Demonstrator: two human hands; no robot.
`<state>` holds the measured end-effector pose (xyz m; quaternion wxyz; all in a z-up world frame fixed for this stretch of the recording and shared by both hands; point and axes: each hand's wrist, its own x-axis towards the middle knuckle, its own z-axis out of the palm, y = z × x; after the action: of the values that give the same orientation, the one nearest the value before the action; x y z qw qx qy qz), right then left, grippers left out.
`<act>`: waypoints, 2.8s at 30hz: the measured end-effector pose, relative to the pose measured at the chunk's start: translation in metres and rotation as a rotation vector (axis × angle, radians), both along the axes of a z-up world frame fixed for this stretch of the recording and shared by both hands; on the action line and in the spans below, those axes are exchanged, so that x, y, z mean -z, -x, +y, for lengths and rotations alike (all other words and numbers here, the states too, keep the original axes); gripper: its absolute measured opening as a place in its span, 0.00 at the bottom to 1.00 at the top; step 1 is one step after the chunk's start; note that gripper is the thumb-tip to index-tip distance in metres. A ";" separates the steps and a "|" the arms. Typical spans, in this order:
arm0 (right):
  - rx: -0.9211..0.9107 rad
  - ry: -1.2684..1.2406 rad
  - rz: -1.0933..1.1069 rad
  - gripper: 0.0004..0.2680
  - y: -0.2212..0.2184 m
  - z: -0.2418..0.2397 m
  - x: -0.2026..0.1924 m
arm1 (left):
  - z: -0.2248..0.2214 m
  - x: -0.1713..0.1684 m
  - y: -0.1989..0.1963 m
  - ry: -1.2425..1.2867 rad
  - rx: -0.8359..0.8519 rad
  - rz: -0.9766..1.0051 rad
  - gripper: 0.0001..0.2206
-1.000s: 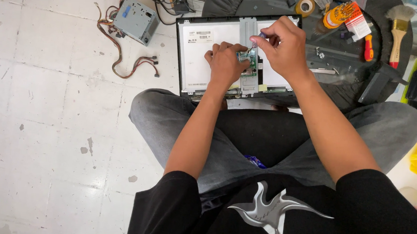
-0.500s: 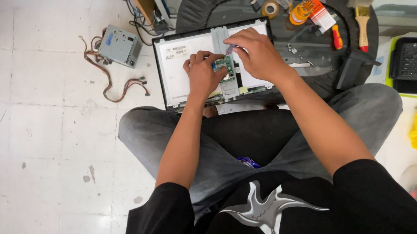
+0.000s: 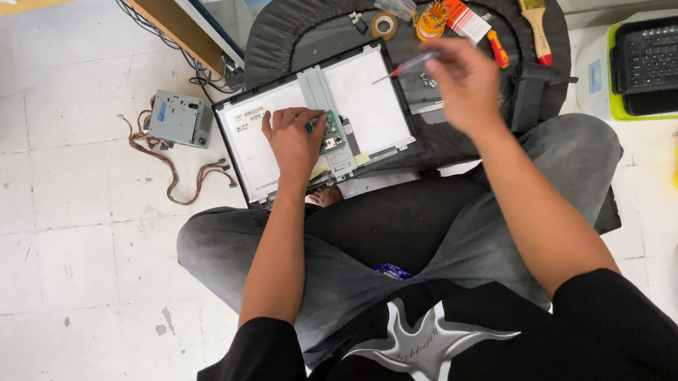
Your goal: The person is reassembling a computer monitor by screwing in the internal circuit board and then snapping on the back cover.
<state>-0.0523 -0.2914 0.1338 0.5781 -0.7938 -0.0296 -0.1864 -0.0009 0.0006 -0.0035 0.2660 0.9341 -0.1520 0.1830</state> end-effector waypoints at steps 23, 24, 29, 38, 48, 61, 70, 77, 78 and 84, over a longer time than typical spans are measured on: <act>0.639 -0.366 -0.366 0.06 0.033 -0.190 0.034 | -0.040 -0.008 0.003 -0.150 -0.269 0.036 0.03; 0.615 -0.341 -0.378 0.06 0.032 -0.189 0.037 | -0.040 -0.009 0.004 -0.134 -0.283 0.084 0.04; 0.512 -0.248 -0.390 0.06 0.026 -0.173 0.045 | -0.030 -0.003 0.006 -0.042 -0.240 0.101 0.05; 0.122 -0.252 -0.139 0.06 0.000 -0.031 0.031 | 0.003 -0.017 0.022 0.102 0.032 0.222 0.12; -0.164 -0.019 -0.105 0.06 -0.022 0.105 0.016 | 0.003 0.003 0.020 0.116 -0.072 0.258 0.16; -0.206 0.059 -0.103 0.06 -0.037 0.123 0.031 | -0.006 0.001 0.013 0.133 -0.159 0.294 0.15; -0.190 0.163 -0.132 0.06 -0.037 0.126 0.031 | -0.007 -0.002 0.012 0.119 -0.164 0.319 0.14; -0.201 0.256 -0.196 0.05 -0.037 0.130 0.025 | -0.005 -0.005 0.012 0.138 -0.154 0.343 0.15; -0.214 0.308 -0.234 0.05 -0.037 0.130 0.023 | -0.005 -0.006 0.012 0.138 -0.152 0.349 0.15; -0.219 0.514 -0.222 0.06 -0.048 0.128 0.030 | -0.007 -0.006 0.012 0.142 -0.170 0.343 0.14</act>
<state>-0.0044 -0.1632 0.1034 0.3680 -0.8810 -0.2242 -0.1952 -0.0131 -0.0059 0.0027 0.3369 0.9400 -0.0119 0.0533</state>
